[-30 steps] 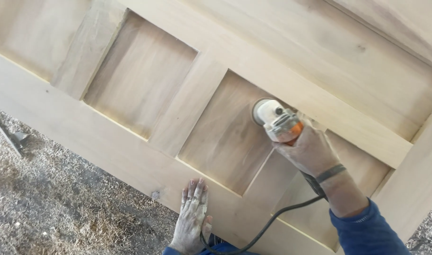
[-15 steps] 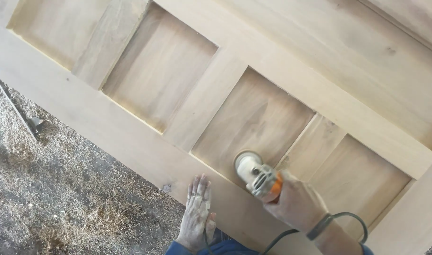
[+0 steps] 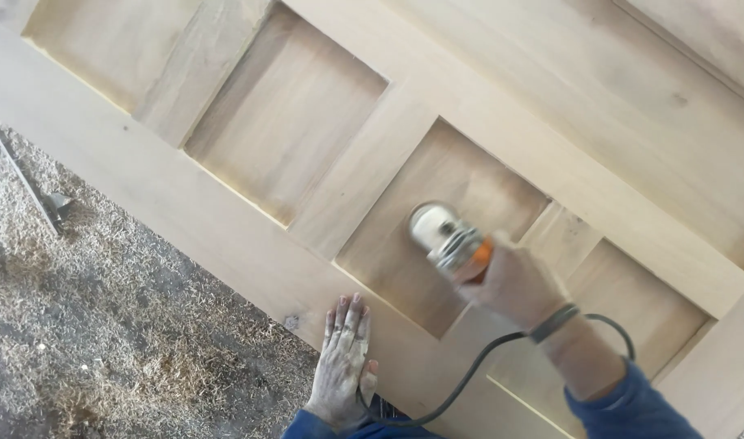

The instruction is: Sanding a wooden door using a power sander.

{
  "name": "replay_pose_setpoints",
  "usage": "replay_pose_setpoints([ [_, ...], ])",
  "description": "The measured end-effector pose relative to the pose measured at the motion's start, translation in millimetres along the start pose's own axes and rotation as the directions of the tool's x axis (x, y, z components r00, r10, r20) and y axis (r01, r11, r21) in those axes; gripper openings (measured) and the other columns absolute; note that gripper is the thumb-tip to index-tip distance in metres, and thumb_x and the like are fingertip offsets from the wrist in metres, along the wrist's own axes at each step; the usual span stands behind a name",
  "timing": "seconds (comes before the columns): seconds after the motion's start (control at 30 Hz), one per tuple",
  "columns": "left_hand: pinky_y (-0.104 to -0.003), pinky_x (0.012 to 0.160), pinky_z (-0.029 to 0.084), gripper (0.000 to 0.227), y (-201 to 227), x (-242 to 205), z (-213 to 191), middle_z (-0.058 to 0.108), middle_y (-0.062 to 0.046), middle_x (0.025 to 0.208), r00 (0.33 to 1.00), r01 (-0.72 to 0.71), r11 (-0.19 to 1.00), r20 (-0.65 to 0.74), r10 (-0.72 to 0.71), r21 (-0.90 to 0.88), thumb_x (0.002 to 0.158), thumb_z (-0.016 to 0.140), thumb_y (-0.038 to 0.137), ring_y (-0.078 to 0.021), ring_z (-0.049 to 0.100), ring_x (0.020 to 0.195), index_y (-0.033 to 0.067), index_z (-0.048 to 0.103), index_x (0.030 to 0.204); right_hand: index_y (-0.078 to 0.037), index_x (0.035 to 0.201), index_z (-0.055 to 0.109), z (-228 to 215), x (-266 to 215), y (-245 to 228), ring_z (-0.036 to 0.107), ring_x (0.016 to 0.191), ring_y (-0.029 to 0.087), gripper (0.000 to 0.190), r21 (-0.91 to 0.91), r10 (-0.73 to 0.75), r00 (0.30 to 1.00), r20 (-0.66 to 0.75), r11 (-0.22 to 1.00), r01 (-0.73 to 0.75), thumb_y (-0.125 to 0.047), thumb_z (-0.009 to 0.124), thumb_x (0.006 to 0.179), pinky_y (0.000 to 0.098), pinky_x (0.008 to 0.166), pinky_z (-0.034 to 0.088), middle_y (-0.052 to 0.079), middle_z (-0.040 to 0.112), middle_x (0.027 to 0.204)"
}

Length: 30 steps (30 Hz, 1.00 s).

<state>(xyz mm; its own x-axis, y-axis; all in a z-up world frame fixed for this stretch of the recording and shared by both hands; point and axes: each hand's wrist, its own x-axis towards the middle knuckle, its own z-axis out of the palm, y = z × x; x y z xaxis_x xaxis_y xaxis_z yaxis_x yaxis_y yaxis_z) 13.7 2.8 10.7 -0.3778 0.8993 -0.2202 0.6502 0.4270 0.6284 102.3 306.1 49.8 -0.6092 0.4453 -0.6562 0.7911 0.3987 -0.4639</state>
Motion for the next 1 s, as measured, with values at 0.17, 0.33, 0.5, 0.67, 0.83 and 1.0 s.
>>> replay_pose_setpoints([
  [0.17, -0.054, 0.128, 0.003, 0.085, 1, 4, 3, 0.013, -0.025, 0.171, 1.0, -0.007, 1.0, -0.009, 0.007, 0.001, 0.086, 0.047, 0.027, -0.0419, 0.005, 0.159, -0.0092, 0.02, 0.158, -0.001, 0.113, 0.063, -30, 26, 31, 0.076, 0.083, 0.03, 0.059, 0.083, -0.032, 0.978, -0.206, 0.995, 0.05, -0.038, 0.086, 0.073, 0.0397, 0.077, 0.063, 0.018, 0.075, 0.094],
  [0.33, -0.054, 0.128, 0.004, 0.083, 0, 4, 2, 0.013, -0.026, 0.17, 1.0, -0.017, 1.0, -0.009, 0.017, -0.014, 0.088, 0.046, 0.026, -0.043, 0.006, 0.159, -0.0093, 0.02, 0.158, -0.001, 0.115, 0.065, -43, 35, 12, 0.075, 0.09, 0.033, 0.057, 0.057, 0.052, 0.971, -0.235, 0.998, -0.04, -0.036, 0.086, 0.076, 0.0421, 0.084, 0.06, 0.02, 0.076, 0.097],
  [0.5, -0.055, 0.129, 0.003, 0.086, -4, -2, 5, 0.011, -0.028, 0.171, 0.999, -0.013, 0.997, -0.044, 0.01, -0.072, 0.087, 0.047, 0.025, -0.0449, 0.004, 0.16, -0.01, 0.016, 0.16, 0.0, 0.111, 0.064, -23, 33, -9, 0.078, 0.085, 0.028, 0.055, 0.071, -0.031, 0.986, -0.166, 0.997, 0.043, -0.035, 0.085, 0.074, 0.039, 0.078, 0.064, 0.018, 0.076, 0.094],
  [0.67, -0.058, 0.129, 0.001, 0.093, -5, -8, 3, 0.007, -0.03, 0.171, 0.995, 0.024, 0.989, -0.094, -0.038, -0.147, 0.084, 0.049, 0.027, -0.0458, 0.001, 0.161, -0.0102, 0.012, 0.16, -0.002, 0.112, 0.057, 9, 16, -28, 0.078, 0.076, 0.025, 0.055, -0.047, -0.081, 0.995, 0.061, 0.995, 0.084, -0.038, 0.08, 0.077, 0.0362, 0.069, 0.068, 0.015, 0.075, 0.089],
  [0.83, -0.058, 0.13, 0.0, 0.093, -7, -11, 2, 0.005, -0.03, 0.171, 0.99, 0.013, 0.987, -0.138, -0.035, -0.163, 0.085, 0.048, 0.029, -0.0458, 0.0, 0.161, -0.0097, 0.01, 0.161, -0.002, 0.106, 0.055, 19, -4, -60, 0.077, 0.075, 0.028, 0.054, -0.228, -0.092, 0.979, 0.183, 0.965, 0.133, -0.04, 0.08, 0.077, 0.0386, 0.072, 0.065, 0.017, 0.073, 0.085],
  [1.0, -0.058, 0.129, 0.0, 0.093, -5, -8, 0, 0.005, -0.03, 0.171, 0.994, 0.024, 0.99, -0.099, -0.038, -0.137, 0.084, 0.047, 0.03, -0.0456, -0.001, 0.161, -0.0096, 0.011, 0.161, -0.003, 0.104, 0.055, 15, 2, -73, 0.077, 0.078, 0.027, 0.054, -0.283, -0.091, 0.957, 0.276, 0.944, 0.171, -0.044, 0.079, 0.079, 0.0379, 0.075, 0.064, 0.016, 0.074, 0.085],
])
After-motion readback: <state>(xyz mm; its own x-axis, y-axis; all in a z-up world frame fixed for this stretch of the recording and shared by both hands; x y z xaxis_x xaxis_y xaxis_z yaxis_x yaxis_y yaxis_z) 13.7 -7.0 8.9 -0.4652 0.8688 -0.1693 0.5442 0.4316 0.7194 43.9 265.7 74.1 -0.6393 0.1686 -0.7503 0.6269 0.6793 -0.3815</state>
